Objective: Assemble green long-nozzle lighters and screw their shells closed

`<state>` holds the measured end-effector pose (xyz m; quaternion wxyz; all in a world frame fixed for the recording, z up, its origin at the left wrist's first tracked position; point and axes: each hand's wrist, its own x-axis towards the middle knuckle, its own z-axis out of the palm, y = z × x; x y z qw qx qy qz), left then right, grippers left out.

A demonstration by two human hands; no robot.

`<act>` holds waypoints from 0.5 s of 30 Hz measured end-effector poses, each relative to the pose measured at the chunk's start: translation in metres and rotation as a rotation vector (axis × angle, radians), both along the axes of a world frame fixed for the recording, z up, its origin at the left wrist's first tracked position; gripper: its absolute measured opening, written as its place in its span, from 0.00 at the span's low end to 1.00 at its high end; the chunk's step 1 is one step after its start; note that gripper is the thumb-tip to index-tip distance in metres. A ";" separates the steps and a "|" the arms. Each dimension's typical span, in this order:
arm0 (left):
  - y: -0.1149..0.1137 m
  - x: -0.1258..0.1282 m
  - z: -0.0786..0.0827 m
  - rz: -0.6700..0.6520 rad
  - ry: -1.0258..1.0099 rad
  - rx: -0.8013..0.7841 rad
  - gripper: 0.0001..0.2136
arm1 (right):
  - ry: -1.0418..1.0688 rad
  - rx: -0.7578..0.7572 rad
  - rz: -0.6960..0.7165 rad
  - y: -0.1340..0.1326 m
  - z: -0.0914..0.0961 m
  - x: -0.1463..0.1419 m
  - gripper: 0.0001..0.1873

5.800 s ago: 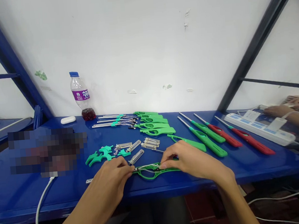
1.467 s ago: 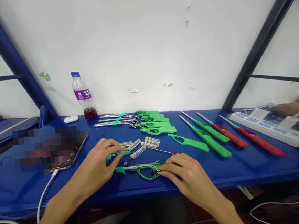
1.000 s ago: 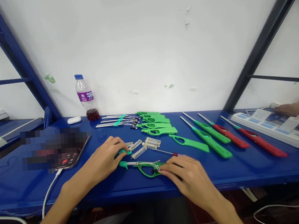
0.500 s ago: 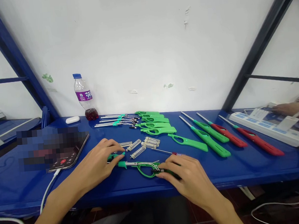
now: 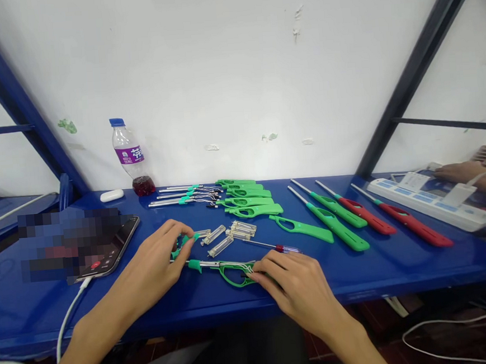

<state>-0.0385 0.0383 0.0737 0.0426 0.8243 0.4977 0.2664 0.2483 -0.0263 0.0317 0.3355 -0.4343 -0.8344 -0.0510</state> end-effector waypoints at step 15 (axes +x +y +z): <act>-0.031 0.027 -0.005 -0.139 -0.423 -0.209 0.08 | 0.042 0.029 0.017 0.000 -0.005 0.001 0.12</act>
